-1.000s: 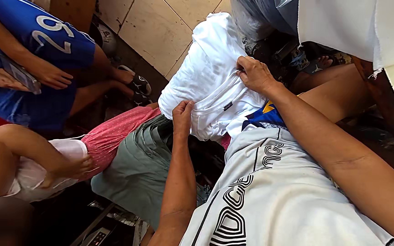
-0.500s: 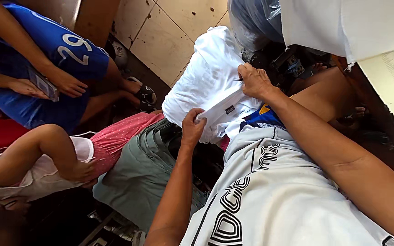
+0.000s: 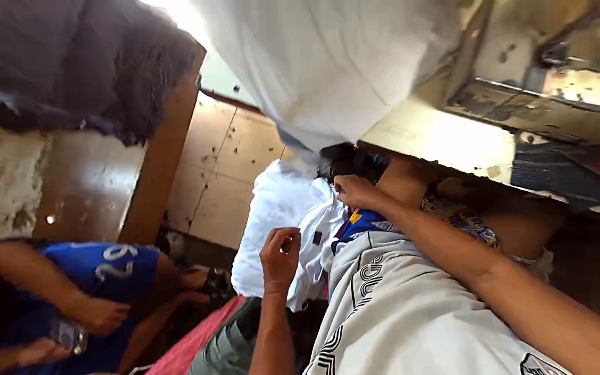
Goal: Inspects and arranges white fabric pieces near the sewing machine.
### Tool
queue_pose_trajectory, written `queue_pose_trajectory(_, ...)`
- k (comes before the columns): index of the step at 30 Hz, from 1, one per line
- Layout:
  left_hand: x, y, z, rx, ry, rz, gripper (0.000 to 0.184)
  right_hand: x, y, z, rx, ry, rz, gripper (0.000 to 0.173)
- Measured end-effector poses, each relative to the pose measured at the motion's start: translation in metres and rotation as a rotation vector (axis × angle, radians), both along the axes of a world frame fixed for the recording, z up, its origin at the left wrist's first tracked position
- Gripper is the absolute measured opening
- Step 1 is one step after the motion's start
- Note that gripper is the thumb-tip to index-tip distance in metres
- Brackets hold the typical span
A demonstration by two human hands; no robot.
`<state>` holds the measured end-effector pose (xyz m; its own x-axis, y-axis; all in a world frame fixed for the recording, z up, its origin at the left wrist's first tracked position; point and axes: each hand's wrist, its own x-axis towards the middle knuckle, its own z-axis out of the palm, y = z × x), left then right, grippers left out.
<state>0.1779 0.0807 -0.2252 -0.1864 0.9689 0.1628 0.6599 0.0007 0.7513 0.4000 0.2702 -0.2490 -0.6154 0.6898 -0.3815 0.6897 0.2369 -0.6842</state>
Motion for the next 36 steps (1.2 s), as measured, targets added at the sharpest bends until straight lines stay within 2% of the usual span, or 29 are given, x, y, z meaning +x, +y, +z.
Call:
queue_pose_trajectory(4,0.069,0.088,0.057,0.303,-0.057,-0.07,0.013,0.036,-0.014,0.04,-0.207,0.527,-0.136,0.023)
queue_pose_trajectory(6,0.106,0.125,0.085,0.395,-0.097,-0.18,0.014,0.068,-0.031,0.055,-0.24,0.653,-0.153,0.024)
queue_pose_trajectory(8,0.137,0.164,0.107,0.44,-0.059,-0.308,0.016,0.104,-0.049,0.062,-0.223,0.654,-0.179,0.024)
queue_pose_trajectory(11,0.173,0.223,0.126,0.383,0.097,-0.426,0.024,0.143,-0.077,0.059,-0.258,0.608,-0.294,0.024)
queue_pose_trajectory(15,0.215,0.3,0.135,0.291,0.121,-0.399,0.036,0.164,-0.098,0.06,-0.301,0.649,-0.453,0.023)
queue_pose_trajectory(18,0.241,0.34,0.145,0.178,0.182,-0.369,0.044,0.167,-0.098,0.062,-0.298,0.662,-0.468,0.023)
queue_pose_trajectory(20,0.252,0.361,0.149,0.086,0.288,-0.395,0.04,0.167,-0.093,0.064,-0.298,0.641,-0.456,0.024)
queue_pose_trajectory(23,0.247,0.38,0.145,0.164,0.297,-0.403,0.027,0.171,-0.082,0.079,-0.282,0.607,-0.423,0.026)
queue_pose_trajectory(27,0.211,0.364,0.175,0.172,-0.129,-0.463,0.025,0.172,-0.067,0.11,-0.186,0.706,-0.388,0.023)
queue_pose_trajectory(29,0.196,0.348,0.196,0.208,-0.354,-0.538,0.015,0.166,-0.051,0.128,-0.056,0.779,-0.384,0.023)
queue_pose_trajectory(31,0.185,0.337,0.22,0.258,-0.485,-0.643,0.011,0.157,-0.031,0.147,0.123,0.847,-0.437,0.021)
queue_pose_trajectory(36,0.171,0.324,0.253,0.336,-0.49,-0.796,0.009,0.127,0.021,0.191,0.601,0.81,-0.738,0.018)
